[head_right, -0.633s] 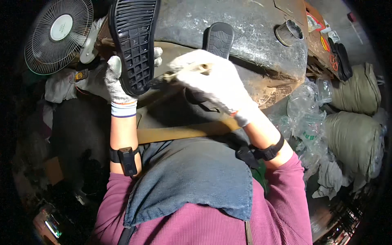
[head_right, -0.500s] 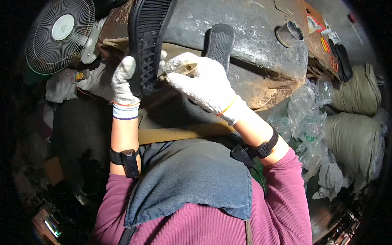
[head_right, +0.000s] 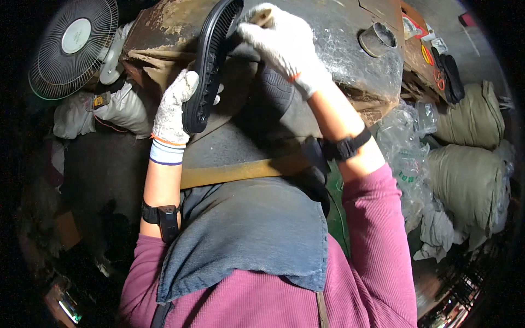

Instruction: The person unpacks a bag of shoe soles and applies a substance to the bottom and sides of each sole using a brush before placing them aside.

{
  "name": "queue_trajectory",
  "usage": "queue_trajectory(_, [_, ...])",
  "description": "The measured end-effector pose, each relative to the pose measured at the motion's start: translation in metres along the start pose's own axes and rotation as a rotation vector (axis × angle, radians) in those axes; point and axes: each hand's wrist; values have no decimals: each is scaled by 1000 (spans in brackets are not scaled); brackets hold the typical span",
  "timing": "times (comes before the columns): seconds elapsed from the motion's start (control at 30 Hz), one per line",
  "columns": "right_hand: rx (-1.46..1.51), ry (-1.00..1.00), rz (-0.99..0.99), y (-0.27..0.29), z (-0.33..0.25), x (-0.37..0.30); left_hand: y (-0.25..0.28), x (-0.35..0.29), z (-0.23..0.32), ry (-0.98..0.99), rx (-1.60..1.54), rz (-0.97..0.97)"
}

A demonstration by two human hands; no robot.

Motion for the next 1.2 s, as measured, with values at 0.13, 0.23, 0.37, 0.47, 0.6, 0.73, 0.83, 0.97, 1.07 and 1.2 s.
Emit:
queue_trajectory(0.13, [55,-162,60,5,-30,21,-3,-17,-5,7,-130,45])
queue_trajectory(0.23, [-121,35,135,-10,0,-1,-1,-14,-12,33,-166,29])
queue_trajectory(0.37, [-158,217,142,-4,-10,-19,9,-28,-20,83,-201,-32])
queue_trajectory(0.47, [-256,310,271,4,-7,10,-7,-31,-24,106,-395,-98])
queue_trajectory(0.6, [-368,488,273,-10,-19,33,-15,-30,-19,210,-748,-256])
queue_trajectory(0.73, [-187,480,448,-17,-17,40,-18,-19,-11,147,-952,-344])
queue_trajectory(0.83, [-159,400,447,-20,-22,21,-15,-25,-8,159,-958,-353])
queue_trajectory(0.97, [-143,227,349,-30,-29,7,-24,-33,-9,135,-964,-320])
queue_trajectory(1.07, [-12,128,265,-51,-24,5,-26,-34,-12,175,-961,-341])
queue_trajectory(1.2, [459,63,273,-65,-21,0,-8,-30,-28,103,-941,-344])
Point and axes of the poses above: each hand's wrist, its own x-axis towards the middle knuckle, its own y-axis out of the back of the hand, z = x × y, and after that the axes turned 5 degrees about -x, right-handed
